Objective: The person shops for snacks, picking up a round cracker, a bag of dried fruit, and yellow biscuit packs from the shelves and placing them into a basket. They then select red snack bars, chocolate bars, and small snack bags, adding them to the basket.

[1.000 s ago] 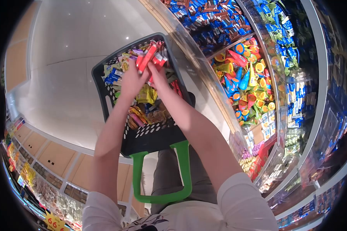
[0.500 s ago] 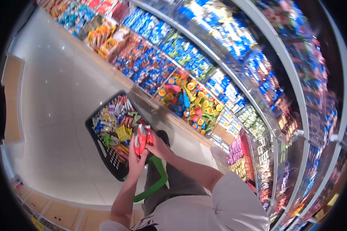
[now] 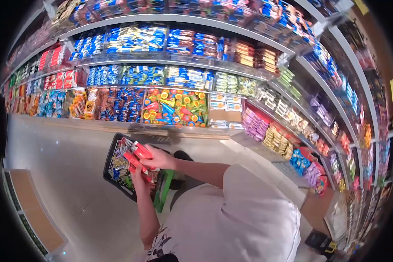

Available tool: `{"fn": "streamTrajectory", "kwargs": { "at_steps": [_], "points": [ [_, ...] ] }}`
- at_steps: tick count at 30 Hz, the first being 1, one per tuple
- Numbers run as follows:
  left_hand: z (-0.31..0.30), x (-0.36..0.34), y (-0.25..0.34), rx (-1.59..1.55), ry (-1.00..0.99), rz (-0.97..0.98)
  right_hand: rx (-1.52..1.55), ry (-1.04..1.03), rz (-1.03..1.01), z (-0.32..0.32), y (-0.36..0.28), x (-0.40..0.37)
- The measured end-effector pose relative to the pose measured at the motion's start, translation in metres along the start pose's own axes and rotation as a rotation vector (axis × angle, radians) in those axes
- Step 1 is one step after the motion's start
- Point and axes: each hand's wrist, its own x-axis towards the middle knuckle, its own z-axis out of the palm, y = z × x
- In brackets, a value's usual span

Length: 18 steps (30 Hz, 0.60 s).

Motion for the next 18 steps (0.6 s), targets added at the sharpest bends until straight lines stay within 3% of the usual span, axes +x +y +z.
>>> {"fn": "streamTrajectory", "kwargs": {
  "at_steps": [2,5,6,9,12,16,18],
  "points": [
    [0.012,-0.013,0.008,-0.018,-0.026,0.0,0.052,-0.006,0.115,0.0,-0.013,-0.013],
    [0.016,-0.018,-0.004,0.009,0.019,0.043,0.088,0.065,-0.042,0.006,-0.001,-0.029],
    [0.016,-0.017,-0.008,0.039,-0.014,0.128,0.154,0.049,-0.027,0.007,0.005,-0.031],
    [0.026,-0.031,0.002,-0.05,-0.062,-0.024,0.183,0.036,0.009,-0.004,-0.019,-0.045],
    [0.031,-0.04,0.01,0.034,-0.064,0.05,0.316,-0.003,-0.014,-0.004,-0.017,-0.047],
    [0.021,-0.049,0.004,0.048,-0.038,0.105,0.218,-0.089,-0.019,0.001,-0.023,-0.057],
    [0.008,-0.05,-0.002,0.019,0.011,0.112,0.297,-0.024,-0.049,0.018,0.004,-0.052]
  ]
}}
